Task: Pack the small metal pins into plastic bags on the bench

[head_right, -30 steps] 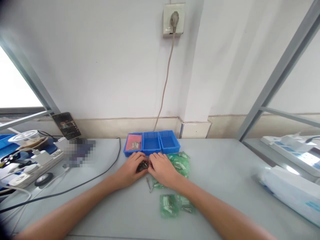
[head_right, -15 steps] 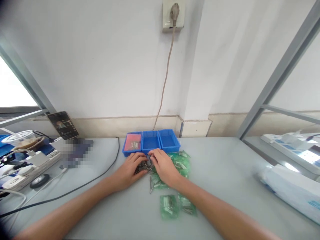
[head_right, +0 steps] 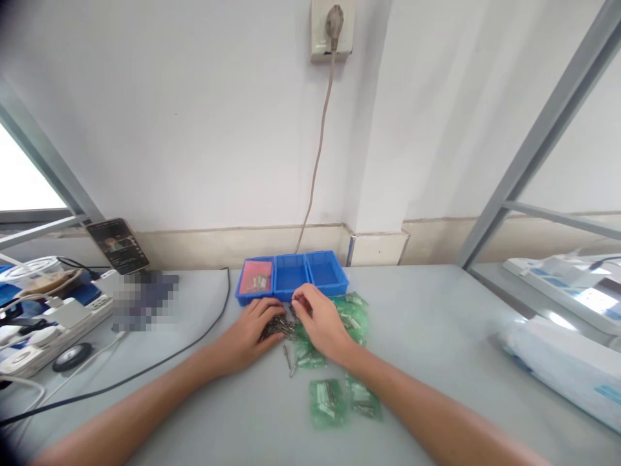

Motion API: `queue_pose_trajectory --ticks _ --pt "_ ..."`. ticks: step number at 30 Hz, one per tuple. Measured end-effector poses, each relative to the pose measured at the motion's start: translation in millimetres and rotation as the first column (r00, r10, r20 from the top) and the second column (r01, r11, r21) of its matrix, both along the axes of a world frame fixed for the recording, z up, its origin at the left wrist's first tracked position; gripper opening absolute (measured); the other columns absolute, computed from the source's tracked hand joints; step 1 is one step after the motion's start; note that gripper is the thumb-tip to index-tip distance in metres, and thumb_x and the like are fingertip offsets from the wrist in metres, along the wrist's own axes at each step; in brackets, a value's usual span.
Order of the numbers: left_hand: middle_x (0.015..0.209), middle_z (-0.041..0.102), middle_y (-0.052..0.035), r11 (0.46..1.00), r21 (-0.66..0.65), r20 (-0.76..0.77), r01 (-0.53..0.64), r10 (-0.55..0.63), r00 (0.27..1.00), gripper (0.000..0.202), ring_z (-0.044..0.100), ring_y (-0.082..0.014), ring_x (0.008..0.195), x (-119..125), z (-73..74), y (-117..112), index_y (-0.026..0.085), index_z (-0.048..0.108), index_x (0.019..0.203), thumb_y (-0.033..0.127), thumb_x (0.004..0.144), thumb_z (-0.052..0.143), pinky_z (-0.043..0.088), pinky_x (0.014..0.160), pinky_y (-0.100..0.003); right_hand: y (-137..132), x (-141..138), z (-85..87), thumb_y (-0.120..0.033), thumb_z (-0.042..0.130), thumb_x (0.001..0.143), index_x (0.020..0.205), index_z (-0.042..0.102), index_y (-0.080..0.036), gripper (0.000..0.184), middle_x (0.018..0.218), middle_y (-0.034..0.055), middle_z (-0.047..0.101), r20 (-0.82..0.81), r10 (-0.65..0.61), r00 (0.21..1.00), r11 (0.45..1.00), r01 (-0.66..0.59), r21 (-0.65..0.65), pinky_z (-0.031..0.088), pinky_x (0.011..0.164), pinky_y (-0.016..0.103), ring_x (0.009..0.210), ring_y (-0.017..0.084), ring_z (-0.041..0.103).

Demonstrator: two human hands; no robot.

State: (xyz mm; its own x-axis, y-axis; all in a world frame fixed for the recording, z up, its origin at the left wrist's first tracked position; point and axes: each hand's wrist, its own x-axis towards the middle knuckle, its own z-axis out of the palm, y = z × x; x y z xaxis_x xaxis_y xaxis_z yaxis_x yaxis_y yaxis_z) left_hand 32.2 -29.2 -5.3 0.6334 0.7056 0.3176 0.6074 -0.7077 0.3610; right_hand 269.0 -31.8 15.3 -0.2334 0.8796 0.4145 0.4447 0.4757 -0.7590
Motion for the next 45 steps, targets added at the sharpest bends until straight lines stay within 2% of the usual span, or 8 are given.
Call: queue_pose_trajectory --ticks 7,12,15,18,22,30,35,45 --pt "0.144 0.055 -0.011 1.0 0.008 -0.001 0.017 -0.017 1.0 0.036 0.052 -0.03 0.131 -1 1.1 -1 0.026 0.055 0.14 0.04 0.107 0.059 0.046 0.113 -0.053 4 2 -5.7 -0.04 0.06 0.103 0.094 0.058 -0.025 0.018 0.089 0.0007 0.072 -0.134 0.002 0.991 0.995 -0.016 -0.101 0.053 0.08 0.035 0.083 0.021 0.069" --pt "0.143 0.056 -0.0107 1.0 0.008 0.018 0.025 -0.025 1.0 0.036 0.053 -0.0298 0.13 -2 -0.2 -1 0.026 0.056 0.14 0.04 0.107 0.06 0.048 0.112 -0.052 10 3 -5.6 -0.056 0.067 0.098 0.096 0.06 -0.025 0.032 0.092 0.0038 0.075 -0.351 0.019 0.936 0.97 -0.102 -0.219 0.06 0.085 0.04 0.085 0.023 0.074" --pt "0.143 0.057 -0.011 0.999 0.014 0.023 0.029 -0.029 0.999 0.036 0.053 -0.0297 0.13 -2 -0.2 -1 0.026 0.056 0.14 0.041 0.107 0.06 0.048 0.112 -0.052 11 4 -1.4 -0.065 0.064 0.097 0.089 0.06 -0.023 0.043 0.081 0.0009 0.069 -0.39 0.016 0.921 0.959 -0.124 -0.253 0.057 0.068 0.033 0.067 0.017 0.066" --pt "0.144 0.056 -0.011 0.999 0.016 0.012 0.029 -0.029 1.0 0.037 0.052 -0.0295 0.131 -1 0.1 -1 0.026 0.055 0.141 0.041 0.107 0.059 0.047 0.113 -0.051 9 5 1.3 -0.068 0.055 0.102 0.077 0.055 -0.022 0.052 0.063 -0.005 0.053 -0.387 0.006 0.922 0.944 -0.133 -0.301 0.04 0.05 0.025 0.05 0.011 0.047" --pt "0.144 0.056 -0.0111 1.0 0.009 -0.001 0.024 -0.024 1.0 0.038 0.052 -0.0299 0.132 -1 0.2 -1 0.027 0.054 0.142 0.041 0.107 0.059 0.047 0.114 -0.052 7 6 1.8 -0.067 0.051 0.104 0.077 0.054 -0.022 0.053 0.061 -0.0073 0.045 -0.393 0.035 0.919 0.93 -0.174 -0.324 0.03 0.047 0.024 0.047 0.009 0.039" --pt "0.144 0.056 -0.0112 1.0 0.01 0.004 0.024 -0.024 1.0 0.037 0.052 -0.03 0.131 -1 1.0 -2 0.026 0.055 0.141 0.041 0.107 0.059 0.047 0.113 -0.053 5 3 -2.1 -0.058 0.053 0.107 0.1 0.055 -0.025 0.034 0.087 -0.0009 0.067 -0.381 0.087 0.921 0.959 -0.18 -0.218 0.045 0.059 0.028 0.064 0.014 0.057" --pt "0.143 0.057 -0.0115 1.0 0.015 -0.004 0.017 -0.017 1.0 0.037 0.053 -0.0308 0.13 -1 -0.8 -1 0.026 0.056 0.141 0.042 0.107 0.059 0.048 0.112 -0.054 1 2 -6.7 -0.047 0.06 0.105 0.105 0.056 -0.027 0.021 0.074 -0.004 0.06 -0.255 0.044 0.966 0.979 -0.093 -0.183 0.049 0.063 0.03 0.067 0.017 0.058" --pt "0.144 0.057 -0.0108 0.999 0.024 -0.003 0.027 -0.027 1.0 0.038 0.054 -0.0304 0.13 -2 1.1 -1 0.027 0.056 0.142 0.041 0.107 0.059 0.048 0.112 -0.051 1 4 -5.6 -0.045 0.048 0.11 0.103 0.061 -0.026 0.024 0.087 -0.0008 0.059 -0.159 0.046 0.986 0.991 -0.065 -0.114 0.048 0.064 0.031 0.066 0.016 0.056"
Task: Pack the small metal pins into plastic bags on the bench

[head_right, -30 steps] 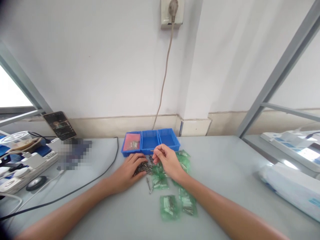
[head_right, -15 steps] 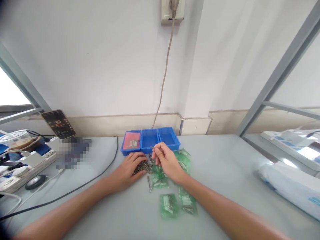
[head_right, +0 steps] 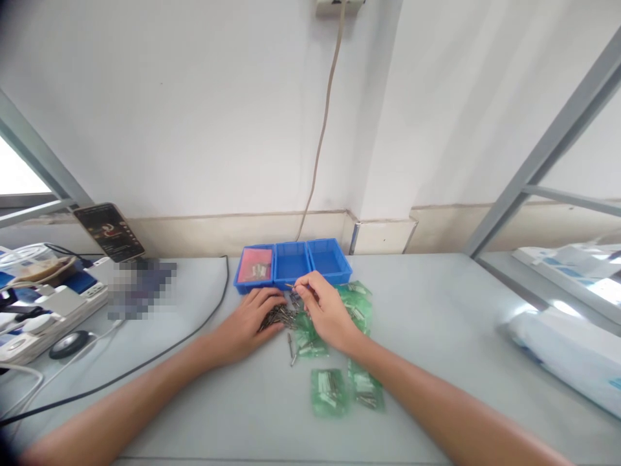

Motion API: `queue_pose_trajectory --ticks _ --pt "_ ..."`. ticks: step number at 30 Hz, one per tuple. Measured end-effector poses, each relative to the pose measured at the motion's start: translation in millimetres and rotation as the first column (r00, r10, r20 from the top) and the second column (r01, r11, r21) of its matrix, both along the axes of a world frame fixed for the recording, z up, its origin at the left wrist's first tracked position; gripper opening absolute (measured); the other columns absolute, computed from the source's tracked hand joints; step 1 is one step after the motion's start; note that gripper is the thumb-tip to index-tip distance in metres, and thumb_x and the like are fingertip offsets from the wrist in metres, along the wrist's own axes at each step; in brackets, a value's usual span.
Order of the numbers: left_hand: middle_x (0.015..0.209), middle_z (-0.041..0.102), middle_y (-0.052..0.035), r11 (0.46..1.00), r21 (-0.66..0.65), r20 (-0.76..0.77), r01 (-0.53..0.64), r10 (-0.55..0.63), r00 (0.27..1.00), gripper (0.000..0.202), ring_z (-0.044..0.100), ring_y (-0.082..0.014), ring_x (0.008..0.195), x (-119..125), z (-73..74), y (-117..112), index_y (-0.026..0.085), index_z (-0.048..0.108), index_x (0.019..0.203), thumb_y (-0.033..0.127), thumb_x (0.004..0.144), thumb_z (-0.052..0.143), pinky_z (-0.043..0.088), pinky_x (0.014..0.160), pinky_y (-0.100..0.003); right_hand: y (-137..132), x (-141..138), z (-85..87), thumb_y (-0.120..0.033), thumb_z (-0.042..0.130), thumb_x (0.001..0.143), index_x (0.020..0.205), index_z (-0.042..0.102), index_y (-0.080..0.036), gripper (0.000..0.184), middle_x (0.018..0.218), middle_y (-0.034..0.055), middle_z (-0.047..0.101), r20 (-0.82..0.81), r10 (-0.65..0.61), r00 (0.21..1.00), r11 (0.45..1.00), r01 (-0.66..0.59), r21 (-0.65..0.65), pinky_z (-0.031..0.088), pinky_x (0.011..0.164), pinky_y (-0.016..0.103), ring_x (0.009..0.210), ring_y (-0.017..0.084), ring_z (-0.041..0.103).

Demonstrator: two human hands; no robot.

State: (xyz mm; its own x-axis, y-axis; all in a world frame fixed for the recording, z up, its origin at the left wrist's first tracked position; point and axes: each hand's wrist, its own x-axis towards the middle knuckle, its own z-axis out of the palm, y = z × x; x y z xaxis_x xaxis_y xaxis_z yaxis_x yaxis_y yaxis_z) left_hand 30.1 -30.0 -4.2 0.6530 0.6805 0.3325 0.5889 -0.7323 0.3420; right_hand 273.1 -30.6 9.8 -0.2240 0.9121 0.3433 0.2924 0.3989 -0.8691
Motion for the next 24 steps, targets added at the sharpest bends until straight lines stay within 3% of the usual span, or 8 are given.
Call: queue_pose_trajectory --ticks 7,19,24 --pt "0.144 0.057 -0.011 1.0 -0.011 0.009 0.003 -0.003 1.0 0.04 0.053 -0.0307 0.131 0.3 0.8 -0.2 0.028 0.055 0.145 0.044 0.108 0.057 0.047 0.113 -0.052 2.9 0.3 -4.4 -0.044 0.047 0.11 0.11 0.06 -0.027 0.022 0.085 -0.0009 0.059 -0.057 -0.006 0.998 0.999 0.003 -0.044 0.05 0.063 0.032 0.066 0.017 0.056" --pt "0.144 0.057 -0.0105 1.0 -0.004 -0.007 0.009 -0.009 1.0 0.04 0.053 -0.0306 0.131 -0.1 0.0 0.2 0.028 0.054 0.145 0.043 0.108 0.057 0.046 0.114 -0.052 1.0 -1.9 1.0 -0.043 0.056 0.106 0.102 0.057 -0.027 0.016 0.074 -0.0038 0.054 -0.044 -0.024 0.999 0.998 0.022 -0.06 0.048 0.064 0.031 0.065 0.017 0.055" --pt "0.144 0.058 -0.0105 1.0 0.001 -0.014 0.008 -0.008 1.0 0.04 0.052 -0.0306 0.132 -0.5 -0.5 0.3 0.027 0.053 0.145 0.043 0.109 0.057 0.046 0.114 -0.053 3.7 -1.5 -3.7 -0.05 0.046 0.11 0.103 0.059 -0.026 0.028 0.089 0.001 0.063 -0.08 -0.009 0.997 0.998 0.003 -0.065 0.05 0.063 0.031 0.068 0.017 0.057"
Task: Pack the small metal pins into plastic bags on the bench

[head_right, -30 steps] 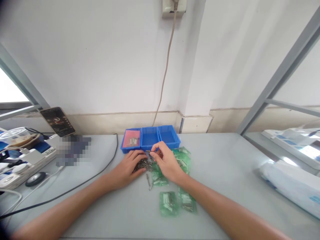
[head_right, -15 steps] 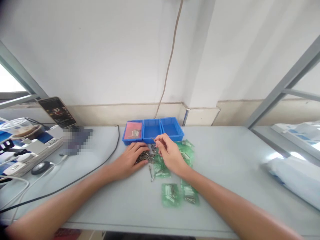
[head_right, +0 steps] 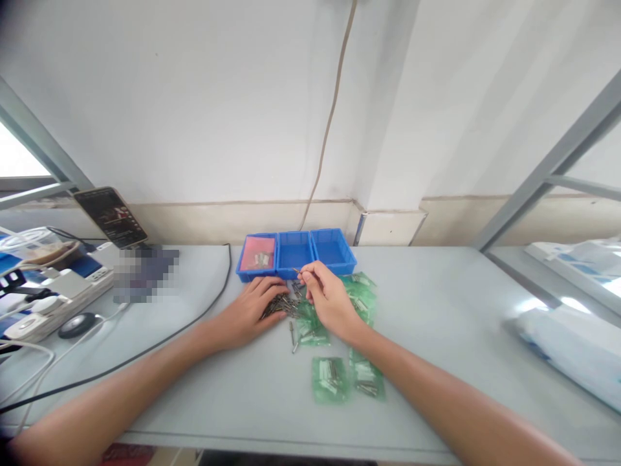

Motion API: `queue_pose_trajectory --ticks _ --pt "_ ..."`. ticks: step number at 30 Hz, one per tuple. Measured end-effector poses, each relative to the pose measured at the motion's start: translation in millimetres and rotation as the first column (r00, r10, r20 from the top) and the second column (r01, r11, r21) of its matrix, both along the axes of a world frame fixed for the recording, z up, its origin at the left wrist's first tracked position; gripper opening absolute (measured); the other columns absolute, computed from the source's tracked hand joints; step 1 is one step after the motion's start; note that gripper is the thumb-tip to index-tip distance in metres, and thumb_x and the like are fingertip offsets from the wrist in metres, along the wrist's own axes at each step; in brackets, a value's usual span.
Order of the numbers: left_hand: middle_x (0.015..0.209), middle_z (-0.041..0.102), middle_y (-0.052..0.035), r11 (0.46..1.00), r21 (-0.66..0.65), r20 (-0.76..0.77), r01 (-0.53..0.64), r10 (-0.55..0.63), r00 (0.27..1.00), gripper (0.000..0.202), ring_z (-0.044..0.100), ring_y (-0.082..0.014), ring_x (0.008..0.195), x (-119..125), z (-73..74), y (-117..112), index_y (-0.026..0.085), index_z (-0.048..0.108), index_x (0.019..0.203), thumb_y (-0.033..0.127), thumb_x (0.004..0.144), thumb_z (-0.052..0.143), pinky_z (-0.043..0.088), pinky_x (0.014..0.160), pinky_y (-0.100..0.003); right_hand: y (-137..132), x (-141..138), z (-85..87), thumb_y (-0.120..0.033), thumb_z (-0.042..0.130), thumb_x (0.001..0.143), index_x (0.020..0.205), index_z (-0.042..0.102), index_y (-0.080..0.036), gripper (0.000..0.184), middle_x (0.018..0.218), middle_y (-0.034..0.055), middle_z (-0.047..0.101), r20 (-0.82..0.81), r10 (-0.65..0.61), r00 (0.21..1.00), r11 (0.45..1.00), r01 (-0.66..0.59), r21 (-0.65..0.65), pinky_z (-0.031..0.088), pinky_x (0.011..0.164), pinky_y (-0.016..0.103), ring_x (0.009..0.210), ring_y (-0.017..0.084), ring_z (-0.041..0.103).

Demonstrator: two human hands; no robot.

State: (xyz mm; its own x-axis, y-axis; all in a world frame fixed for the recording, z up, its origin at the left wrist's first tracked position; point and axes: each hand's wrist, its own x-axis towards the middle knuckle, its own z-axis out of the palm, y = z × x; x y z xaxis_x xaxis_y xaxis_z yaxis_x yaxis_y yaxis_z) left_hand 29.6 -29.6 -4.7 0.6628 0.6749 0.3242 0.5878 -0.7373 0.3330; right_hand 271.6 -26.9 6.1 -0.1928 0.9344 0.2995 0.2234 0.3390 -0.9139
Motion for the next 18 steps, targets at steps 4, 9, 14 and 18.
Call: queue_pose_trajectory --ticks 4,9,14,18 --pt "0.145 0.057 -0.0106 1.0 -0.002 -0.004 -0.004 0.004 1.0 0.04 0.052 -0.0309 0.133 0.2 0.0 0.0 0.027 0.054 0.145 0.042 0.108 0.057 0.046 0.115 -0.052 0.6 -0.1 -0.6 -0.053 0.046 0.11 0.101 0.06 -0.025 0.033 0.087 0.0012 0.061 -0.026 0.003 1.0 1.0 -0.004 -0.015 0.05 0.062 0.031 0.07 0.017 0.057" --pt "0.144 0.057 -0.0114 1.0 0.002 0.007 -0.004 0.004 1.0 0.039 0.053 -0.0306 0.132 0.2 1.0 -0.3 0.026 0.055 0.144 0.043 0.108 0.057 0.047 0.114 -0.052 -1.0 -0.2 1.8 -0.05 0.046 0.11 0.103 0.059 -0.025 0.029 0.084 -0.0005 0.057 -0.037 -0.005 0.999 1.0 0.004 -0.015 0.049 0.062 0.03 0.068 0.017 0.056" --pt "0.144 0.057 -0.0117 1.0 0.002 -0.017 -0.007 0.007 1.0 0.04 0.052 -0.0302 0.131 0.0 2.3 -0.9 0.025 0.054 0.144 0.043 0.108 0.057 0.047 0.113 -0.052 -0.7 -0.1 0.9 -0.045 0.056 0.107 0.106 0.057 -0.026 0.019 0.087 -0.0017 0.055 -0.034 -0.022 0.999 1.0 0.022 -0.005 0.049 0.062 0.03 0.069 0.016 0.055" --pt "0.145 0.057 -0.0117 1.0 -0.003 -0.029 -0.015 0.014 0.999 0.04 0.052 -0.0302 0.132 0.7 2.6 -1.1 0.024 0.054 0.143 0.043 0.108 0.058 0.046 0.113 -0.051 -0.4 0.2 0.3 -0.041 0.062 0.104 0.101 0.058 -0.026 0.016 0.086 -0.001 0.056 0.005 -0.026 1.0 0.999 0.026 0.033 0.049 0.064 0.031 0.07 0.017 0.055"
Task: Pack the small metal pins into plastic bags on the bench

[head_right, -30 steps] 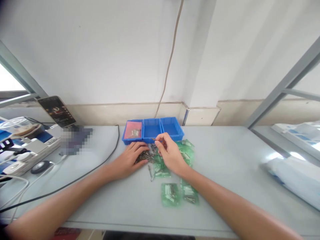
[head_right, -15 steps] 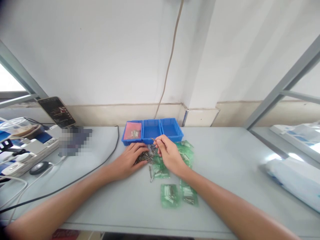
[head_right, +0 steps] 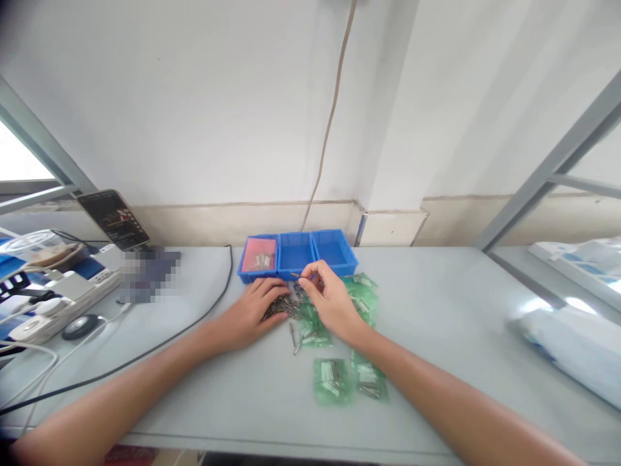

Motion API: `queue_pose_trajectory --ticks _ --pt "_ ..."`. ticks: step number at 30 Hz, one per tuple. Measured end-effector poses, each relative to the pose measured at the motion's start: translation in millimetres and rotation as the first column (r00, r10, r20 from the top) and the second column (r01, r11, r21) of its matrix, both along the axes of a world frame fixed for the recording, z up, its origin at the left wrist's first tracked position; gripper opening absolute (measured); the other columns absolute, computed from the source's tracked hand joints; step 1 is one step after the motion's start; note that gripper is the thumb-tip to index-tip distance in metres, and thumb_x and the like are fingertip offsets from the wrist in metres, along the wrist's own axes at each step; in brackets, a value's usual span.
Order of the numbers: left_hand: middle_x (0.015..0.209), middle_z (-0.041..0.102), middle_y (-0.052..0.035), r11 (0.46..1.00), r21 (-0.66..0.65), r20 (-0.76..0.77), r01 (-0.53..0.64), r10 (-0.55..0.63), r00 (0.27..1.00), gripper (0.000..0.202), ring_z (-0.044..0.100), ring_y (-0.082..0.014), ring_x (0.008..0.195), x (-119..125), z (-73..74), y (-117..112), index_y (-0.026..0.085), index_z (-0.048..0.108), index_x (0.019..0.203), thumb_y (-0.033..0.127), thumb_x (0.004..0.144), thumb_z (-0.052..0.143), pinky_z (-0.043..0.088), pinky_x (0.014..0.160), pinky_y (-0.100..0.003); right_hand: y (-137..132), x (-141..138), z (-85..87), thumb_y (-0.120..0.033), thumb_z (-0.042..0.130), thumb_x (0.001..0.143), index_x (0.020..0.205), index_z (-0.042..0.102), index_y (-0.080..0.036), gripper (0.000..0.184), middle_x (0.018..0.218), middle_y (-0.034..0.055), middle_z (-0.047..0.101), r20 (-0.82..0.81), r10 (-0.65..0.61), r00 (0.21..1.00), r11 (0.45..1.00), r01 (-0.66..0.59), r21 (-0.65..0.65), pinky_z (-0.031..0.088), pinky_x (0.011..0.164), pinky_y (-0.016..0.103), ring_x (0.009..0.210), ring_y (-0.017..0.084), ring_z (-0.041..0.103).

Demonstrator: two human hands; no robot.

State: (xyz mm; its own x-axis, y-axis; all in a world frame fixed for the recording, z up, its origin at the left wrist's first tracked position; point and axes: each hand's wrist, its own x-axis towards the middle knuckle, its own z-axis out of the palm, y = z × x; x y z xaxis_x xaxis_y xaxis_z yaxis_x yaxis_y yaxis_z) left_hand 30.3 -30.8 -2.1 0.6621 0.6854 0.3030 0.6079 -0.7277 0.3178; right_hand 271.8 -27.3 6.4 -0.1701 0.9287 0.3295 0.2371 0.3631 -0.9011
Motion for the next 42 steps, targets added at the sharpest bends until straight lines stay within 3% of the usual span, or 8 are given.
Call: queue_pose_trajectory --ticks 10,21,27,29,31,34,38,42 --pt "0.146 0.056 -0.0113 1.0 0.001 0.012 0.002 -0.002 1.0 0.04 0.051 -0.0305 0.134 -0.4 -0.2 0.2 0.025 0.054 0.144 0.043 0.108 0.057 0.046 0.115 -0.052 -0.4 1.1 4.0 -0.046 0.064 0.101 0.105 0.068 -0.026 0.021 0.09 0.0015 0.065 -0.069 -0.106 0.992 0.994 0.106 0.007 0.05 0.059 0.032 0.063 0.017 0.059" --pt "0.145 0.057 -0.0112 1.0 0.002 0.01 0.004 -0.004 1.0 0.039 0.052 -0.0307 0.134 -0.3 1.0 -0.7 0.025 0.054 0.143 0.041 0.108 0.058 0.047 0.114 -0.052 0.1 2.1 3.2 -0.043 0.052 0.106 0.11 0.067 -0.026 0.022 0.092 0.0041 0.067 -0.017 -0.105 0.994 0.994 0.105 0.014 0.051 0.059 0.033 0.068 0.018 0.062" --pt "0.145 0.057 -0.0111 1.0 0.0 0.005 0.005 -0.005 1.0 0.039 0.052 -0.0307 0.133 -0.8 -0.3 0.0 0.025 0.054 0.143 0.042 0.108 0.058 0.047 0.114 -0.053 1.8 1.9 1.7 -0.039 0.053 0.106 0.135 0.065 -0.031 0.031 0.131 0.0089 0.064 0.115 -0.094 0.989 0.995 0.088 0.056 0.056 0.066 0.038 0.083 0.022 0.067" --pt "0.144 0.058 -0.0113 1.0 0.006 0.015 0.009 -0.009 1.0 0.039 0.053 -0.0308 0.132 -0.7 -0.8 0.2 0.026 0.055 0.143 0.043 0.108 0.057 0.047 0.114 -0.054 1.5 1.7 1.8 -0.036 0.053 0.107 0.137 0.063 -0.032 0.033 0.133 0.0084 0.062 0.163 -0.084 0.983 0.994 0.071 0.082 0.056 0.07 0.038 0.087 0.022 0.067" --pt "0.143 0.058 -0.0115 1.0 0.009 0.022 0.013 -0.013 1.0 0.039 0.053 -0.0308 0.132 -0.5 -1.0 0.4 0.026 0.055 0.143 0.043 0.108 0.057 0.047 0.114 -0.054 1.1 1.5 1.7 -0.033 0.054 0.107 0.134 0.064 -0.031 0.029 0.129 0.0078 0.063 0.211 -0.08 0.974 0.993 0.058 0.107 0.055 0.073 0.038 0.086 0.021 0.066" --pt "0.143 0.058 -0.0115 1.0 0.003 0.029 0.014 -0.015 0.999 0.039 0.053 -0.0307 0.133 0.1 -0.3 0.3 0.026 0.055 0.142 0.043 0.108 0.057 0.047 0.114 -0.053 0.3 0.9 0.5 -0.026 0.058 0.105 0.113 0.069 -0.026 0.014 0.111 0.0052 0.067 0.363 -0.012 0.932 0.989 -0.043 0.145 0.053 0.077 0.037 0.084 0.02 0.063" --pt "0.143 0.059 -0.0117 1.0 -0.02 0.064 0.002 -0.001 0.998 0.043 0.053 -0.0303 0.132 0.9 2.1 -0.8 0.025 0.05 0.146 0.044 0.108 0.057 0.047 0.114 -0.052 -1.0 -0.7 -1.6 -0.023 0.065 0.102 0.097 0.067 -0.024 0.006 0.096 0.0042 0.066 0.624 0.033 0.781 0.954 -0.211 0.212 0.047 0.089 0.041 0.094 0.025 0.059" --pt "0.145 0.058 -0.012 0.999 -0.033 0.071 -0.004 0.006 0.997 0.047 0.052 -0.0305 0.133 0.7 2.3 -1.5 0.025 0.046 0.148 0.044 0.108 0.058 0.047 0.114 -0.052 -1.4 -0.8 -2.9 -0.022 0.064 0.102 0.094 0.063 -0.024 0.009 0.095 0.004 0.065 0.653 0.039 0.756 0.956 -0.219 0.197 0.046 0.085 0.04 0.092 0.026 0.057"
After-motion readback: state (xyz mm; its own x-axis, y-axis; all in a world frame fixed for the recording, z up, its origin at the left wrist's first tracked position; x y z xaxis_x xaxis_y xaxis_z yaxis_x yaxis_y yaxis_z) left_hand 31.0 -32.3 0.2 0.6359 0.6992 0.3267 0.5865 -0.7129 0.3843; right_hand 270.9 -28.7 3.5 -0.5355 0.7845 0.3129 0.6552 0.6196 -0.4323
